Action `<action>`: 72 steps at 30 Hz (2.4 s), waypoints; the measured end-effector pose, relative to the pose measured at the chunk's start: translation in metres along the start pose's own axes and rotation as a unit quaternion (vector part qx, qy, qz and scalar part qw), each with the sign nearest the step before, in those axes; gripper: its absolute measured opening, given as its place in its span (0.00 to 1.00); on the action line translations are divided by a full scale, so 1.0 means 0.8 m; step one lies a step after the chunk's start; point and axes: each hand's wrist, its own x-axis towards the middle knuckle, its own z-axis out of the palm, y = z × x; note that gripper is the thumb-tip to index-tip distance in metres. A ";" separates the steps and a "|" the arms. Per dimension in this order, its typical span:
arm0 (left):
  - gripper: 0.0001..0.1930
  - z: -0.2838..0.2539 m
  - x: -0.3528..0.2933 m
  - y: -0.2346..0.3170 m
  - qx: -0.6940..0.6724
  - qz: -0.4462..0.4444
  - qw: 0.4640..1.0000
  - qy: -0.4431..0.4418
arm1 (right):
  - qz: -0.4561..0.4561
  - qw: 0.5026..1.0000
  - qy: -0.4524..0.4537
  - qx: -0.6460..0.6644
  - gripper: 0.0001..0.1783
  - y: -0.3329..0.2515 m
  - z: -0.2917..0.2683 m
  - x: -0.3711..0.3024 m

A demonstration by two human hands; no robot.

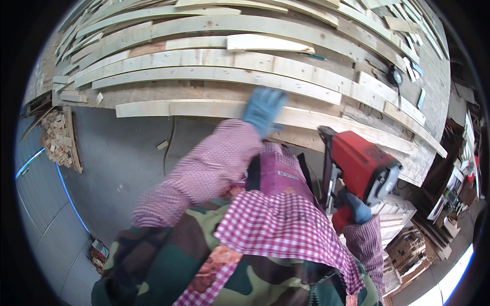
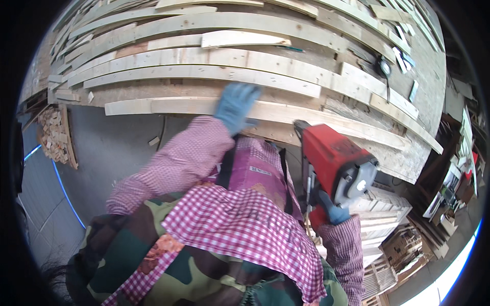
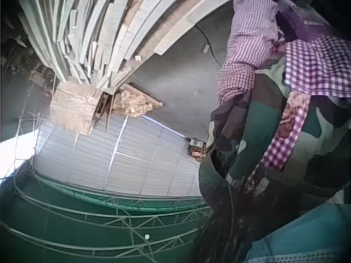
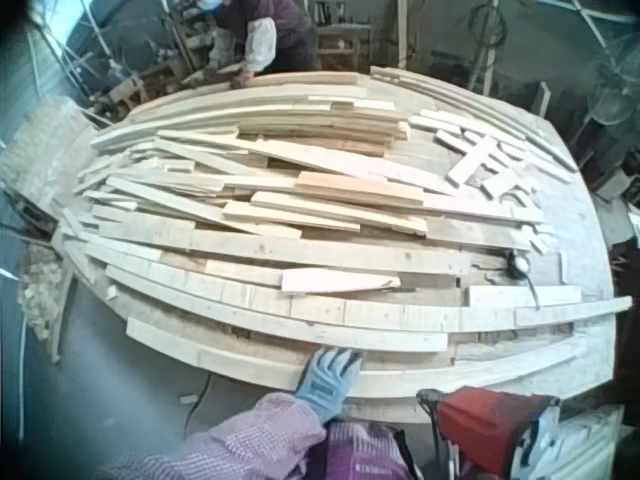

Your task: The person measures and aligns wooden planks on a workbench, then uses a nail gun to fasten them together. The person repeatedly picks up planks, positions them, and secures them with nails.

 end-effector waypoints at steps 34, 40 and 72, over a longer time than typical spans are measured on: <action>0.53 -0.014 -0.114 -0.158 0.065 -0.110 0.984 -0.122 | 0.015 0.998 -0.017 -0.054 0.15 -0.008 0.031 0.057; 0.54 -0.044 -0.169 -0.250 0.078 -0.102 0.988 -0.079 | -0.108 0.970 -0.060 -0.211 0.15 -0.041 0.139 0.073; 0.57 -0.041 -0.216 -0.340 0.003 0.032 0.999 0.015 | -0.163 0.964 -0.018 -0.212 0.21 -0.164 0.390 0.062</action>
